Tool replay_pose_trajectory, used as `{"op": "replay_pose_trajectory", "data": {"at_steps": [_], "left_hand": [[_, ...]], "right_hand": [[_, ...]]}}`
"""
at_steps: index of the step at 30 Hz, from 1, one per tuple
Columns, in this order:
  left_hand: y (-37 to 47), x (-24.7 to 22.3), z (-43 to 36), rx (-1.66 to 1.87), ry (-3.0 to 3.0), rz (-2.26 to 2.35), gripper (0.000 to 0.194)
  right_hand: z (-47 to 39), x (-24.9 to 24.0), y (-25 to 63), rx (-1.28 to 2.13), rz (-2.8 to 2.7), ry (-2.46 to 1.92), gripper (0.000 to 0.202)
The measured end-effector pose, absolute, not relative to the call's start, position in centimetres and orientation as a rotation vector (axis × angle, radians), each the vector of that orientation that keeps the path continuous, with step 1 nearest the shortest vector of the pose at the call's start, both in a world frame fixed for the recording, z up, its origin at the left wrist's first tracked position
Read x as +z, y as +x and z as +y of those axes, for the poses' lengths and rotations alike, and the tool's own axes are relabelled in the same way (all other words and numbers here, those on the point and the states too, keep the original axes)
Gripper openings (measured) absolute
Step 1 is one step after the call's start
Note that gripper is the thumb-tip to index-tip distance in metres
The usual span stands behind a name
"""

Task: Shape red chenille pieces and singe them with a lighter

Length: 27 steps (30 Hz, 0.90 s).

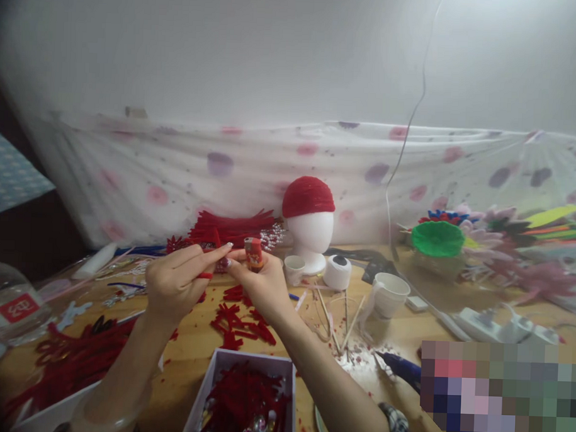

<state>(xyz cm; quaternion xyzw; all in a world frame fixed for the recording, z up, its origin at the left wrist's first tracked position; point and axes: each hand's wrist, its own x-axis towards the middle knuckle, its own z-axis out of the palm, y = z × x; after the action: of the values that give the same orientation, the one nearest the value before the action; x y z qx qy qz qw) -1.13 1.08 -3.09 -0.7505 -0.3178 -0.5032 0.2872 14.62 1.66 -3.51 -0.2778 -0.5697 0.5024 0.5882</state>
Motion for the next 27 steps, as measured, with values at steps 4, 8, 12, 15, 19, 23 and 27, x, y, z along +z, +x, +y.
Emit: {"op": "replay_pose_trajectory", "data": {"at_steps": [4,8,12,15,19,23,27], "left_hand": [[-0.2,-2.5,0.6,-1.802,-1.925,-1.074,0.025],[0.2,-1.2,0.2,-2.513,-1.849,-1.427,0.019],[-0.2,-0.6,0.6,-2.938,-2.149,-1.669,0.040],[-0.4,-0.7,0.7,-3.022,-2.211,-1.716,0.044],[-0.4,-0.7,0.8,-3.010,-2.150,-1.701,0.036],[-0.3,-0.9,0.9,-3.004,-2.014,-1.656,0.031],[0.0,-1.1,0.9,-2.993,-1.914,-1.567,0.028]], "right_hand": [[2.3,-4.0,14.7,1.188,-1.234,-0.654,0.028],[2.6,-4.1,14.7,1.205,-1.219,-0.596,0.028],[2.4,-4.2,14.7,1.189,-1.321,-0.589,0.026],[2.2,-4.2,14.6,1.202,-1.388,-0.586,0.027],[2.2,-4.1,14.7,1.378,-1.346,-0.568,0.035],[2.6,-4.1,14.9,1.695,-1.229,-0.562,0.057],[3.2,-4.6,14.5,1.808,-1.215,-0.675,0.062]]}}
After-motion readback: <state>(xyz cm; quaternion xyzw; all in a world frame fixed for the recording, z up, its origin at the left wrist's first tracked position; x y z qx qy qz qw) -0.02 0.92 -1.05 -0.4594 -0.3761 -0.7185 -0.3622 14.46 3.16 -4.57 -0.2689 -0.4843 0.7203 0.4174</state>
